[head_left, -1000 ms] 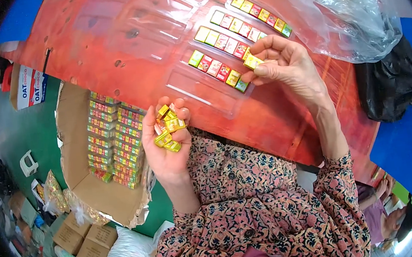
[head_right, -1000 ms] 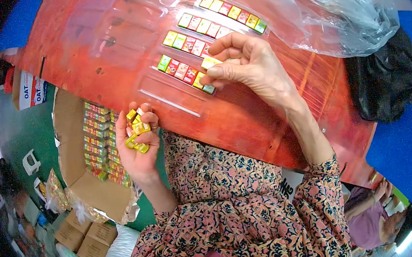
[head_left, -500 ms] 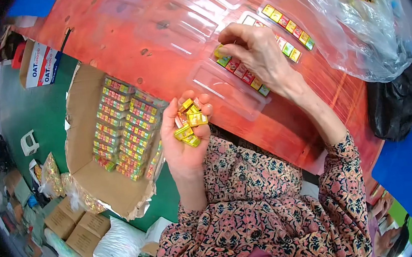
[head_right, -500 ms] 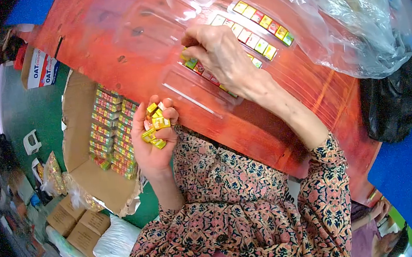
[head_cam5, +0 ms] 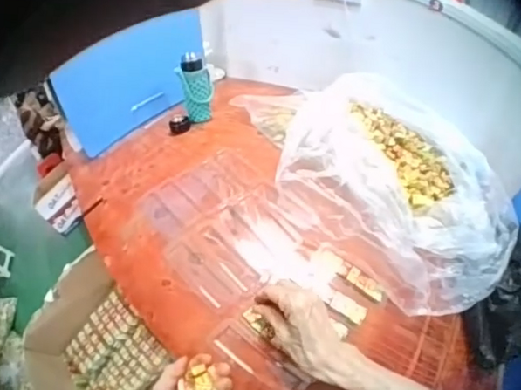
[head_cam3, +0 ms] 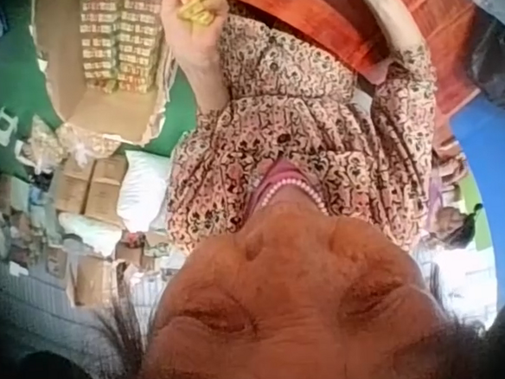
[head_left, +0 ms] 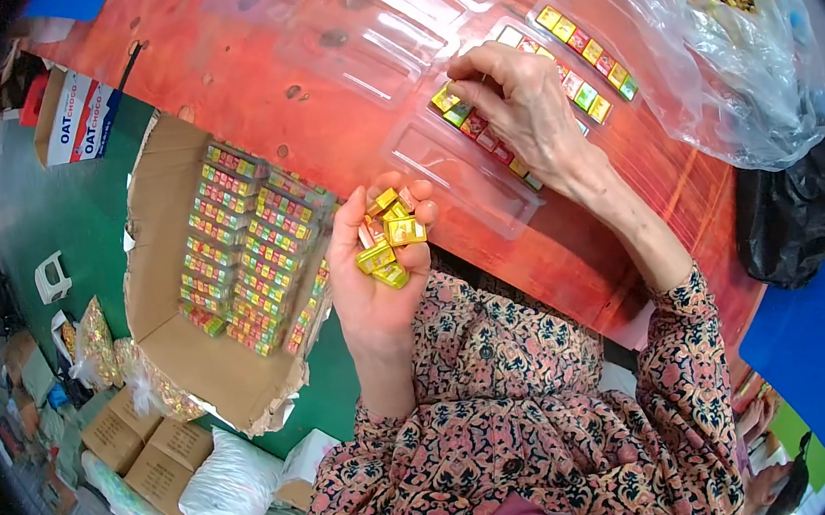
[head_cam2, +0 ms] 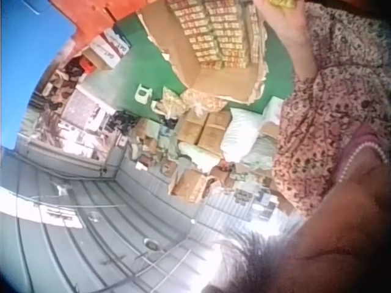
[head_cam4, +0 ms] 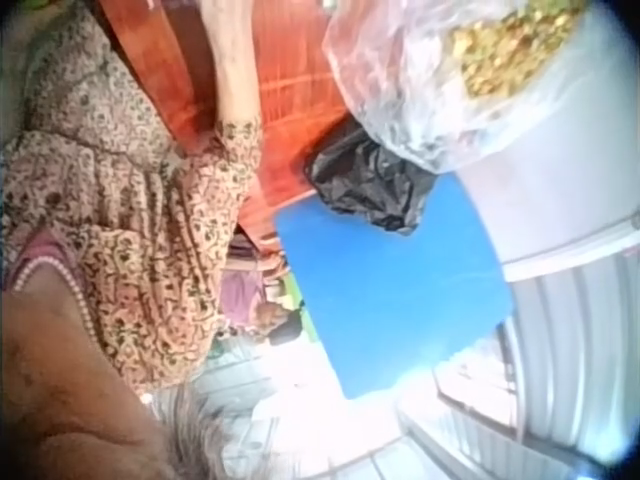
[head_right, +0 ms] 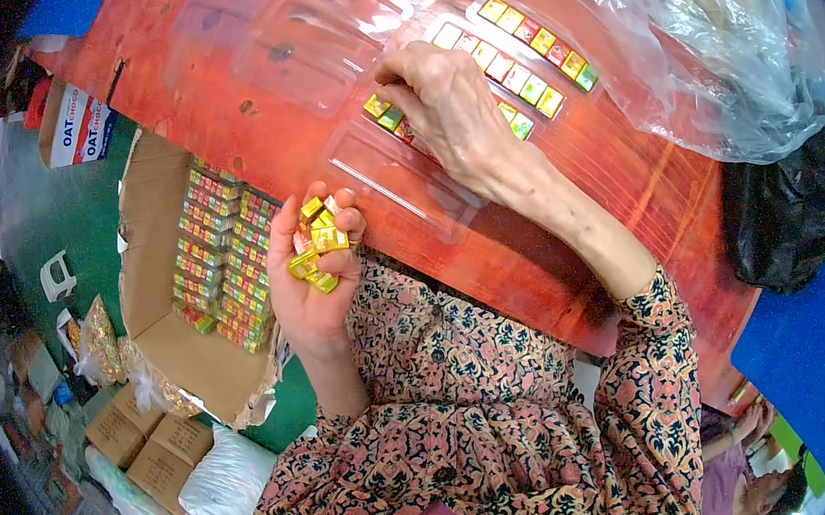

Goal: The recorder is sorting small, colorful objects from a large plastic bag and arranging them into rows on a plastic tray.

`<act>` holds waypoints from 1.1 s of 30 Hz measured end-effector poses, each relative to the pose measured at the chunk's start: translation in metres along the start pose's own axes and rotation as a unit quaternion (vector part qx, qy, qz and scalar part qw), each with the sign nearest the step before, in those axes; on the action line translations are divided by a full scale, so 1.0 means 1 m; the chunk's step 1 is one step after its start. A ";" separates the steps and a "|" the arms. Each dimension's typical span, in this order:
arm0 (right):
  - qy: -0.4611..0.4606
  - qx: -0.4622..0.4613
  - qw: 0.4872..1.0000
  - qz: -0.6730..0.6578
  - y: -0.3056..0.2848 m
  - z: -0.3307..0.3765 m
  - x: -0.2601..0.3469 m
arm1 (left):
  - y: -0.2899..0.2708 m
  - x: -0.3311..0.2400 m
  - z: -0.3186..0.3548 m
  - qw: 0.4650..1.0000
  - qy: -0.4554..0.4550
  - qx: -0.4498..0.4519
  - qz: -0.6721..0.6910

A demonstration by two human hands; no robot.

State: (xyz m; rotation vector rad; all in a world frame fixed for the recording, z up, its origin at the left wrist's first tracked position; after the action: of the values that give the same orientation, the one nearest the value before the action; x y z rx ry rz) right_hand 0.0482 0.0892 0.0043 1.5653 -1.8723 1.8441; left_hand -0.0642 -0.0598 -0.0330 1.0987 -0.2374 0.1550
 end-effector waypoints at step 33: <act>0.033 0.038 0.989 0.141 -0.028 0.069 0.020 | -0.001 -0.025 0.010 0.998 0.056 -0.006 -0.034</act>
State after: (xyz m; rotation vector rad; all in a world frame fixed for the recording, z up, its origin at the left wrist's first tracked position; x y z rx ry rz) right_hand 0.0964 0.0310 0.0185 1.2970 -2.1083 2.0724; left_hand -0.0893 -0.0693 -0.0365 1.0821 -0.1006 0.1532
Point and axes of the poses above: each hand's wrist, its own z-axis away from the middle knuckle, its own y-axis out of the palm, x = y × z, the point moved 4 cm from there along -z, towards the middle knuckle, and after that the axes turned 5 degrees about z, right-handed, at the moved point
